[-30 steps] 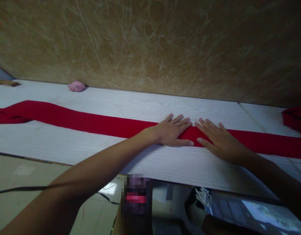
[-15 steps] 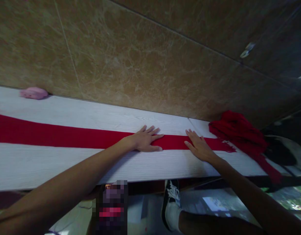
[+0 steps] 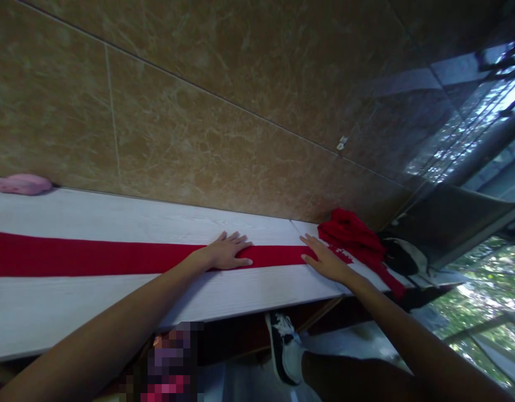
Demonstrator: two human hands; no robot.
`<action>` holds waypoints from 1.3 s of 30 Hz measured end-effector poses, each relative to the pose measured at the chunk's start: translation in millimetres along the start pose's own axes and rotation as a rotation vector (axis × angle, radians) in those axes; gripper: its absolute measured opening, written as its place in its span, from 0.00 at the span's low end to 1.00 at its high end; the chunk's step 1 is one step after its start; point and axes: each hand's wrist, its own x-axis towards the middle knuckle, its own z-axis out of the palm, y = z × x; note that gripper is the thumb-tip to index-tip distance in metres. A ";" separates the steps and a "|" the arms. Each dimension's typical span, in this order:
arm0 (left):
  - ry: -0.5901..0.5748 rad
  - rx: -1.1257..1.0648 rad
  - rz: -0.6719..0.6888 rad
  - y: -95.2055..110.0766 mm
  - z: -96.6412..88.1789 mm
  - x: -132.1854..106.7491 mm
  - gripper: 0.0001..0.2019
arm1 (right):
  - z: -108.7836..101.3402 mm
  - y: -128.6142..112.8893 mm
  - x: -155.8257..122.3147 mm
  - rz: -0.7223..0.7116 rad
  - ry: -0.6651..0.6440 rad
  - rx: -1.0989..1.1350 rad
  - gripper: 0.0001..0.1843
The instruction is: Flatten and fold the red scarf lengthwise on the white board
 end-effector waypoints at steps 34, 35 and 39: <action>0.178 -0.101 0.063 -2.7 5.1 15.6 0.08 | 74.5 -101.7 39.6 -0.604 0.365 0.364 0.08; 0.179 -0.101 0.064 -3.3 5.4 15.6 0.08 | 74.5 -101.8 39.9 -0.612 0.350 0.376 0.08; 0.188 -0.102 0.063 -3.4 5.7 15.1 0.08 | 68.7 -101.8 39.5 -0.643 0.299 0.426 0.10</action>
